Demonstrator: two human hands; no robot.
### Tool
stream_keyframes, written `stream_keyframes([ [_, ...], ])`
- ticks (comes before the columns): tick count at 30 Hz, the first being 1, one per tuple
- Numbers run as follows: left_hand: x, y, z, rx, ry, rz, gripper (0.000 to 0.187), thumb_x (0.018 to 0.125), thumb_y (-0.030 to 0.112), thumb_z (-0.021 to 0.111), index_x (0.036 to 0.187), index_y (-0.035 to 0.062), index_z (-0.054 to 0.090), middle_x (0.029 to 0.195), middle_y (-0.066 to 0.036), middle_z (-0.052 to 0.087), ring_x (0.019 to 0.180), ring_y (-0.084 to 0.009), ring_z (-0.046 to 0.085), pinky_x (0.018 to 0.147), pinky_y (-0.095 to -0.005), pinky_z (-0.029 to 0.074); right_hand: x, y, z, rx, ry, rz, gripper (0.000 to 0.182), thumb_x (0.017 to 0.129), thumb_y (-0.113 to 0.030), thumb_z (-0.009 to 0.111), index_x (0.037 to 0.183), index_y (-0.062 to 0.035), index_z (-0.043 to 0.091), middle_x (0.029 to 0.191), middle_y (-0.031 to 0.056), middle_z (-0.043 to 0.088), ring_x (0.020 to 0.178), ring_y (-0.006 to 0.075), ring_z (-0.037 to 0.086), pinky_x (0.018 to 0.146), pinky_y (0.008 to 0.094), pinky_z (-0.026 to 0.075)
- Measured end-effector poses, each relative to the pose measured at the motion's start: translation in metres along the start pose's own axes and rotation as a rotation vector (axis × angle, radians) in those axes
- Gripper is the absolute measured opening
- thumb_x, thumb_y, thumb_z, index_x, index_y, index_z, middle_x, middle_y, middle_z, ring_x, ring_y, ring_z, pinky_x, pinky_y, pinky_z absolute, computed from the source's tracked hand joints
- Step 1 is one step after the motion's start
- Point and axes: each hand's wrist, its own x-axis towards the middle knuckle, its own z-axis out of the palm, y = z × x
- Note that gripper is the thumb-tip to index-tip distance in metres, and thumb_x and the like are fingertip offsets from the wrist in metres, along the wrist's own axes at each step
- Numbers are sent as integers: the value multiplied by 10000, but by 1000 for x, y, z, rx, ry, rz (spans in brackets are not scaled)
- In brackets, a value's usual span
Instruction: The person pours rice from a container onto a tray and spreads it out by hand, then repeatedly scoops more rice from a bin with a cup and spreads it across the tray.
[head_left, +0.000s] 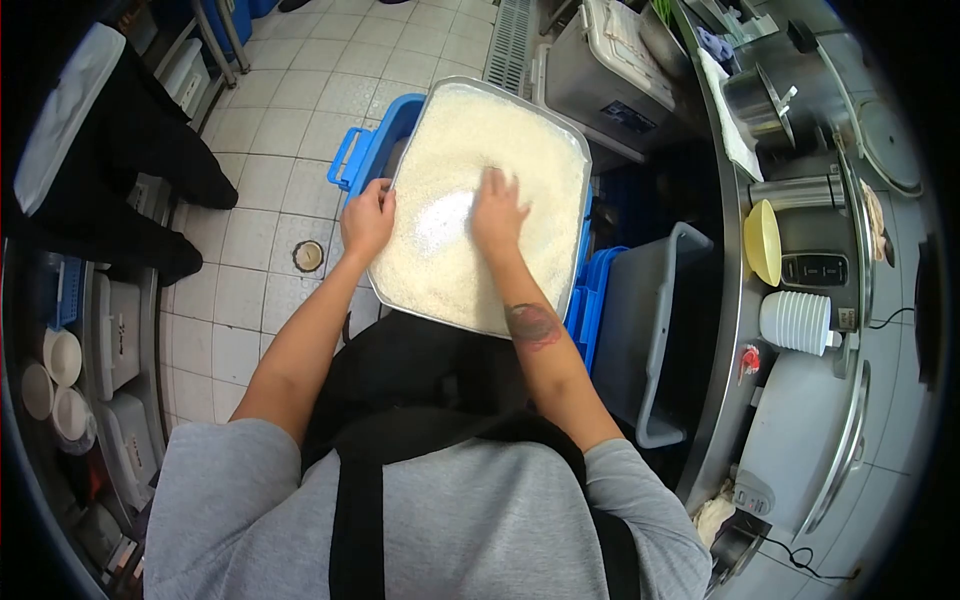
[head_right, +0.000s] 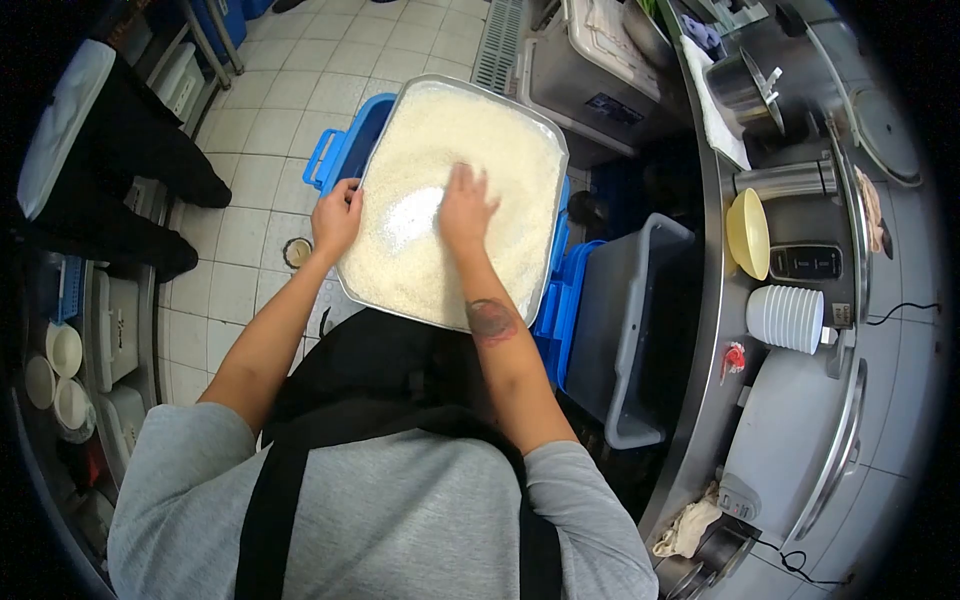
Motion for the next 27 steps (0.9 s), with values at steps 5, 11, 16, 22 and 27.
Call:
stream_keyframes([
  [5,-2,6,-3,-27,-4,-9,213,880,231,575,1018,83,641,794,-98,679,727,-296,647,638,-399,484,-21,36,-9,168,56,135,321,787,-72,570,1107,-57,590,1091,183,555,1024,396,536,824,460,466],
  [11,-2,3,0,-37,29,20,214,865,231,576,1014,94,645,775,-106,680,714,-310,646,638,-421,488,-6,36,-68,474,-39,105,171,780,-72,618,937,-8,640,782,202,654,766,395,631,687,435,497],
  [16,-1,1,1,-19,28,9,216,866,236,577,1020,100,645,783,-105,682,730,-312,648,650,-426,487,15,29,-108,764,-14,152,235,878,-209,577,835,2,673,667,138,631,629,169,607,608,310,455],
  [22,0,2,-1,-23,10,-5,219,867,241,579,1022,102,645,787,-103,683,728,-312,649,651,-426,489,-1,33,-96,916,-116,118,334,872,-352,596,902,-31,683,929,178,661,890,317,612,832,348,462],
  [27,0,3,-2,-20,9,-12,221,868,241,577,1024,101,645,784,-103,682,722,-311,649,647,-425,490,-67,-3,-71,326,-142,-254,483,832,-394,626,1230,-129,555,1346,139,457,1305,325,363,998,620,282],
])
